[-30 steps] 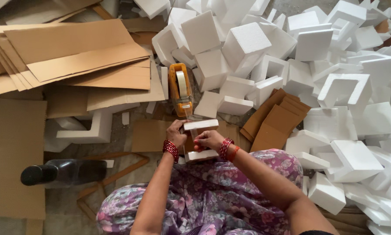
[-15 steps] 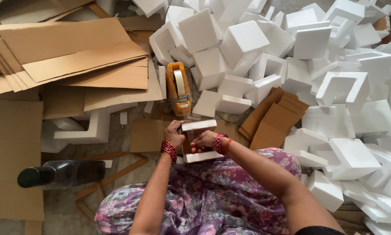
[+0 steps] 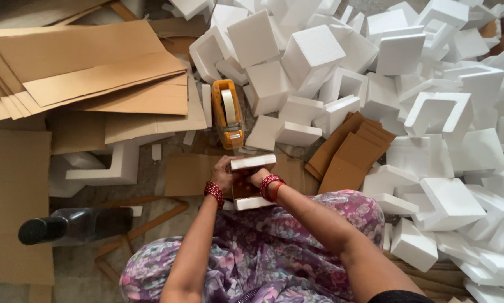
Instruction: The person sits on the floor and assembles small cardboard boxes by inserting white foam inserts into them. They use a tape dispenser to apply tape to secure the foam pieces inside the boxes.
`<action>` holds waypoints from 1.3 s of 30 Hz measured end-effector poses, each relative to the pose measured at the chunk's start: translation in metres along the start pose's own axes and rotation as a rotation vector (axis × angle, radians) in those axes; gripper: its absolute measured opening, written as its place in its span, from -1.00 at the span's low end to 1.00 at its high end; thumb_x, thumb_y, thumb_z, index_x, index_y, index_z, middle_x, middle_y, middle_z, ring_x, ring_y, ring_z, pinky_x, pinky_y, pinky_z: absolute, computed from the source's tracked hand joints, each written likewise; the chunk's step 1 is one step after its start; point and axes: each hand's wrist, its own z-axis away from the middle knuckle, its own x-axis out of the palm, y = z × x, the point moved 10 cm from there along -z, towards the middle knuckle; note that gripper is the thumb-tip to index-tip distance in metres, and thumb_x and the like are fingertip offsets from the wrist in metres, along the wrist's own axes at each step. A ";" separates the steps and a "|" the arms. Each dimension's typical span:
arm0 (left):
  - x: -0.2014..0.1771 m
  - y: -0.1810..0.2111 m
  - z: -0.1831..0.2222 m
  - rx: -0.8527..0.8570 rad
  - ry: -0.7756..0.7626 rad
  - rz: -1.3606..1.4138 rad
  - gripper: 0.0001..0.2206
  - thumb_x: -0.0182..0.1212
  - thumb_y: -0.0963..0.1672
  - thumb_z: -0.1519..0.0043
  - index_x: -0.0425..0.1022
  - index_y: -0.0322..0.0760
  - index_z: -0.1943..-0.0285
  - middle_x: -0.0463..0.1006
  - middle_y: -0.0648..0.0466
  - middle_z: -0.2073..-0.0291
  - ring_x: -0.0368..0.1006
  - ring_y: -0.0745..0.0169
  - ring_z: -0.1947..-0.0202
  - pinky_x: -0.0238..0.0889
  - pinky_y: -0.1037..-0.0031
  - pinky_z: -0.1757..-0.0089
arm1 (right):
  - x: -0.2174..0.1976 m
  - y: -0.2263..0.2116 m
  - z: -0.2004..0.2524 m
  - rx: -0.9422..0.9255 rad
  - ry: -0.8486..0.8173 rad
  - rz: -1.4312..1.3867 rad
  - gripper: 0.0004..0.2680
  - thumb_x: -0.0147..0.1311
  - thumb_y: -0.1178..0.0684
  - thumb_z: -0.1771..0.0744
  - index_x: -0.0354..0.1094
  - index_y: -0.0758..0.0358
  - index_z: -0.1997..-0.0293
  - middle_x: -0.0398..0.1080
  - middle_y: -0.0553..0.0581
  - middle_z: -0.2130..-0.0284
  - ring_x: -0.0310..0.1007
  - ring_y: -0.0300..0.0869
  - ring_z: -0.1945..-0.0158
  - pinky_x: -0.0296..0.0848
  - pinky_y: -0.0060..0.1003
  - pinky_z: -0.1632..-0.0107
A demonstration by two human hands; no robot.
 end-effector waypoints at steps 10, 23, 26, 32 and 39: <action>0.003 -0.051 0.002 0.008 0.050 -0.023 -0.59 0.50 -0.20 0.09 0.63 -0.30 0.01 0.61 -0.02 0.10 0.57 0.08 0.10 0.44 0.37 0.08 | -0.068 -0.146 0.040 -0.337 0.352 0.633 -0.85 0.20 -0.11 -0.31 0.63 0.04 0.21 0.63 0.10 0.35 0.61 -0.17 0.33 0.56 -0.24 0.18; 0.001 -0.011 0.014 0.064 0.077 -0.155 -0.68 0.46 -0.22 0.08 0.62 -0.28 0.11 0.62 -0.02 0.21 0.57 0.06 0.18 0.44 0.35 0.15 | -0.042 -0.120 -0.039 -0.013 0.047 -0.247 -0.79 0.35 -0.06 -0.29 0.54 0.30 0.32 0.57 0.05 0.46 0.47 -0.30 0.50 0.42 -0.36 0.44; 0.000 -0.006 0.014 0.066 0.085 -0.243 -0.69 0.50 -0.21 0.09 0.63 -0.28 0.14 0.63 -0.05 0.25 0.57 0.02 0.20 0.43 0.33 0.16 | -0.053 -0.108 -0.042 0.024 0.215 -0.119 -0.79 0.37 -0.05 -0.28 0.57 0.31 0.33 0.51 0.10 0.51 0.39 -0.23 0.54 0.36 -0.28 0.47; 0.000 -0.002 0.019 0.085 0.137 -0.186 -0.68 0.42 -0.22 0.06 0.63 -0.27 0.09 0.64 -0.04 0.22 0.59 0.01 0.22 0.45 0.31 0.17 | -0.063 -0.138 -0.053 -0.239 0.589 0.782 -0.82 0.35 -0.09 -0.23 0.66 0.15 0.27 0.61 0.18 0.34 0.58 -0.03 0.25 0.54 -0.18 0.10; -0.011 -0.024 0.038 -0.077 0.416 -0.263 -0.59 0.54 -0.13 0.03 0.47 -0.28 0.04 0.64 -0.07 0.25 0.62 -0.06 0.21 0.46 0.25 0.17 | -0.021 -0.083 -0.084 0.051 -0.041 1.128 -0.60 0.31 -0.36 -0.19 0.57 0.11 0.08 0.56 0.15 0.12 0.58 -0.01 0.10 0.54 -0.08 0.03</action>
